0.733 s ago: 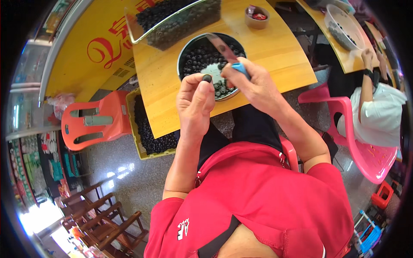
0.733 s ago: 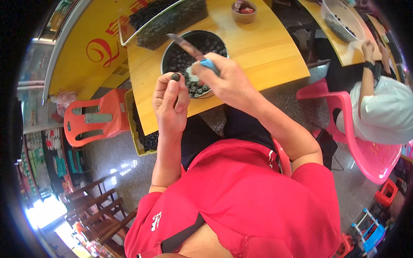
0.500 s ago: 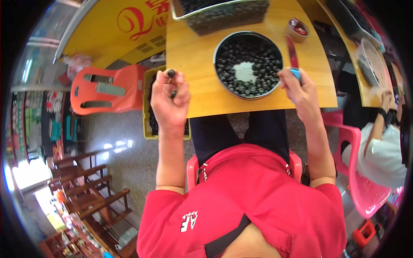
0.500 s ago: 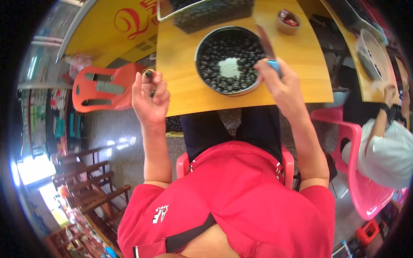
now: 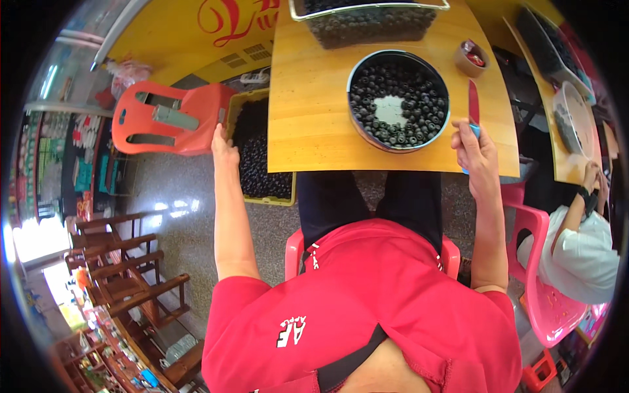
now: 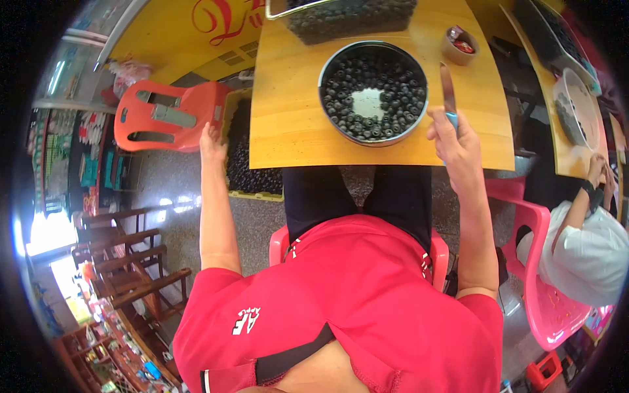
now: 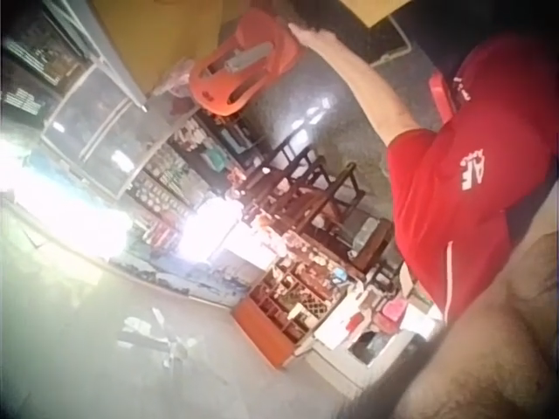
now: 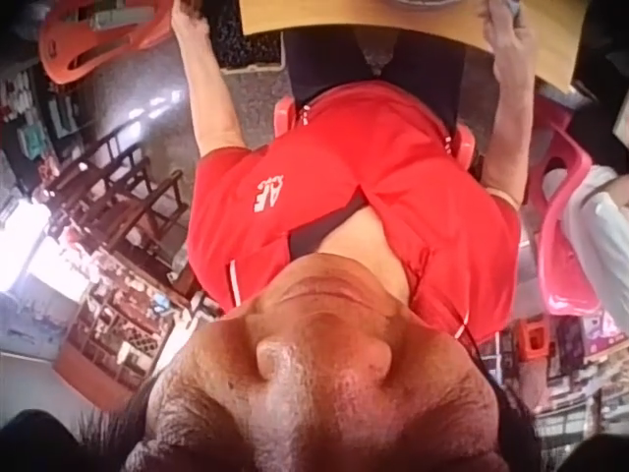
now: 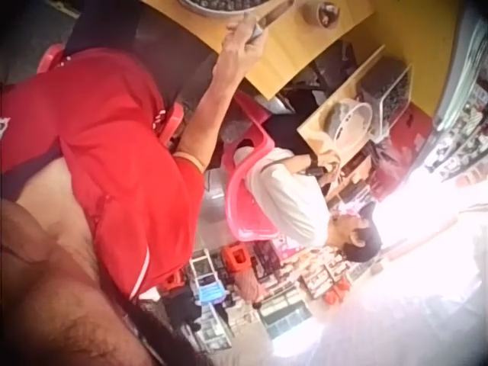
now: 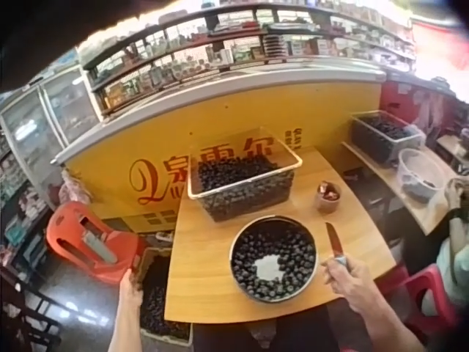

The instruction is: Peeling and pitting small dark fruits using a paring knife.

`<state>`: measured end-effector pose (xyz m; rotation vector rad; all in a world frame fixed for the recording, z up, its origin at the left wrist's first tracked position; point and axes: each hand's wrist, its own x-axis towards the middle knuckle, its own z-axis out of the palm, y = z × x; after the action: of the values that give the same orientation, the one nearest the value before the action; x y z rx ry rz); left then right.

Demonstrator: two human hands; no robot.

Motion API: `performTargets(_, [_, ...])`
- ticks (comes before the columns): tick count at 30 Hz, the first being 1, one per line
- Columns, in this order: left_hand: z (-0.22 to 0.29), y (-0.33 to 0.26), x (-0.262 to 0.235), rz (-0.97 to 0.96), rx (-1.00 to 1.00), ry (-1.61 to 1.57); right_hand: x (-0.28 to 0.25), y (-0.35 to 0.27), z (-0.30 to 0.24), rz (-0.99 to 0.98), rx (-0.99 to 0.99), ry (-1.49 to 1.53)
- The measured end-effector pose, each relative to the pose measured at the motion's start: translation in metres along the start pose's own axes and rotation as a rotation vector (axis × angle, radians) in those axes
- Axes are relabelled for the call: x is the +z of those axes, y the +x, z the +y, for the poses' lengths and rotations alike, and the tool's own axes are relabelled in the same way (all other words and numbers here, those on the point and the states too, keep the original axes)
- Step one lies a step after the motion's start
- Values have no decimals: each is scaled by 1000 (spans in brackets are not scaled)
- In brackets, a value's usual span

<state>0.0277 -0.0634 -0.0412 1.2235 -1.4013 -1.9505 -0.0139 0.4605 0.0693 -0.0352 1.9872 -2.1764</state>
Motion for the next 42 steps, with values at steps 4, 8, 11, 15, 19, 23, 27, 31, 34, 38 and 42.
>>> performTargets(4, [33,-81,57,-271,424,48,-2,-2,5,2,-44,97])
performTargets(8, [65,-179,126,-846,690,285,-4,-6,11,-17,-53,261])
performTargets(11, [64,-220,169,-1152,882,575,-1,-5,14,-24,-131,109])
performTargets(15, [31,-216,225,-1269,1126,796,-2,-11,10,-53,-87,35])
performTargets(19, [-2,-206,258,-1216,1311,1198,-11,-17,12,-41,-64,59])
performTargets(23, [-9,-206,266,-1282,1245,1318,-16,-19,9,-28,-40,72])
performTargets(27, [6,-213,258,-1340,963,1056,-14,-18,8,-54,-26,75])
performTargets(31, [13,-227,237,-1464,239,460,3,-12,-5,-99,-23,116])
performTargets(34, [22,-246,224,-1434,207,356,18,-7,-11,-106,-46,138])
performTargets(38, [24,-260,214,-1393,219,254,35,-3,-20,-96,-136,131])
performTargets(42, [21,-265,209,-1366,293,261,39,-2,-27,-109,-167,95])
